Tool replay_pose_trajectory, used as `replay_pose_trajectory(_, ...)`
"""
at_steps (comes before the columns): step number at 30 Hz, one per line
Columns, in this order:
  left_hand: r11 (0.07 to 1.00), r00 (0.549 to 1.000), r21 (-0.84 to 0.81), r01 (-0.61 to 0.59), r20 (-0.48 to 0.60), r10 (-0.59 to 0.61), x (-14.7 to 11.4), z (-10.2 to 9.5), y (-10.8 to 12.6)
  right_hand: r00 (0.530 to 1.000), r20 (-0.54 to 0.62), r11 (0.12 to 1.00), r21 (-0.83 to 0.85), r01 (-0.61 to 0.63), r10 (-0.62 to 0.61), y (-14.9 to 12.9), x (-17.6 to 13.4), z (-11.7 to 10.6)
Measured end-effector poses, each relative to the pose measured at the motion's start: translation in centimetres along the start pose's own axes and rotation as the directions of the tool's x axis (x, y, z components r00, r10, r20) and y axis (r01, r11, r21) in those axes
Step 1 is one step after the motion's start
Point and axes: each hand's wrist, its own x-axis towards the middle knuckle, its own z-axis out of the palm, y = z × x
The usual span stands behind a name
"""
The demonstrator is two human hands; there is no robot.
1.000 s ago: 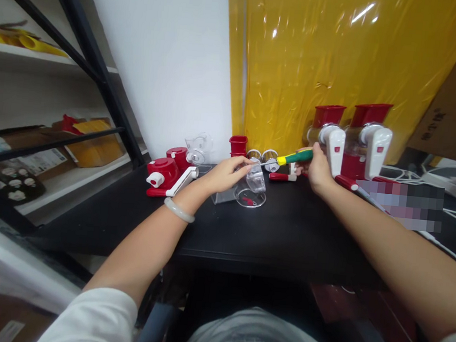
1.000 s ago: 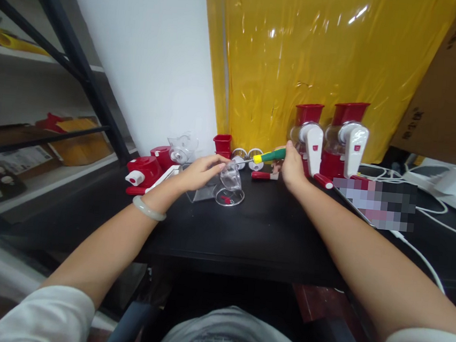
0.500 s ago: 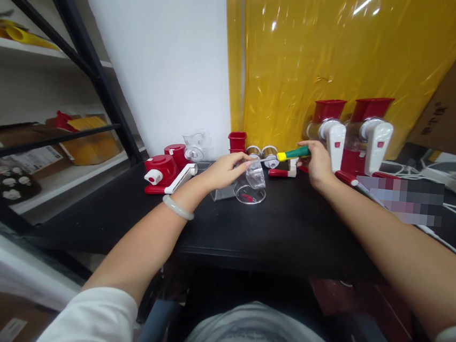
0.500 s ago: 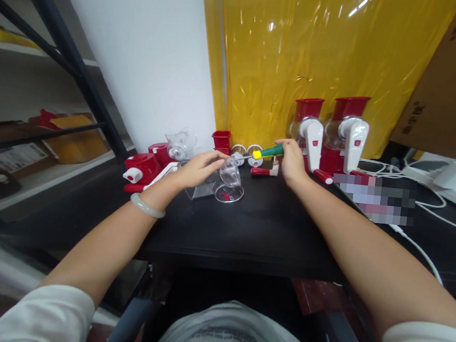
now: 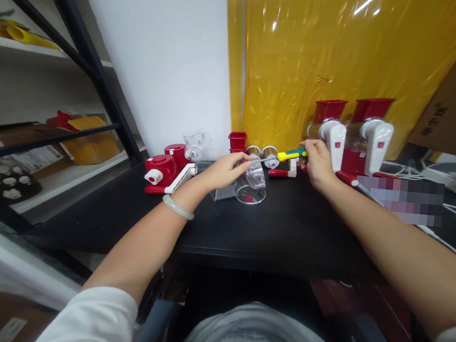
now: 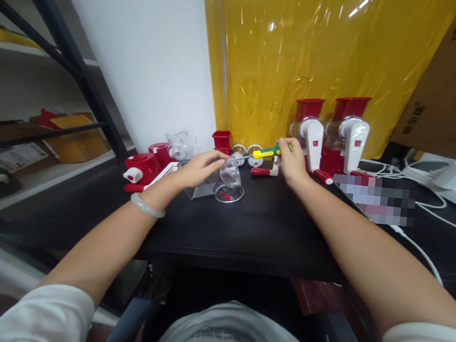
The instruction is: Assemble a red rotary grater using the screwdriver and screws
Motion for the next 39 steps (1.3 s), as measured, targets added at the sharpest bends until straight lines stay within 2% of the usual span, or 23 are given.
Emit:
replay_pose_trajectory(7, 1.0, 1.0, 0.01, -0.003, 0.002, 0.003, 0.0, 0.0, 0.1, 1.0, -0.006, 0.998, -0.058, 0.001, -0.002, -0.1, -0.3, 0.0)
replay_pose_trajectory(14, 1.0, 1.0, 0.011, 0.008, 0.001, -0.008, 0.0, 0.0, 0.1, 0.997, 0.008, 0.996, 0.028, -0.082, 0.082, -0.7, -0.4, 0.0)
replay_pose_trajectory(19, 1.0, 1.0, 0.005, 0.002, 0.003, -0.002, 0.0, 0.0, 0.0, 0.996, -0.021, 0.996, 0.016, -0.088, 0.089, -1.2, -0.5, 0.2)
replay_pose_trajectory(23, 1.0, 1.0, -0.003, -0.004, 0.001, 0.004, 0.0, 0.0, -0.1, 0.996, -0.037, 0.997, 0.01, -0.079, 0.08, -1.3, -0.6, 0.4)
replay_pose_trajectory(39, 1.0, 1.0, 0.0, 0.006, 0.008, -0.006, 0.0, -0.1, 0.2, 0.999, 0.036, 1.0, -0.003, 0.0, 0.0, 0.0, -0.1, -0.1)
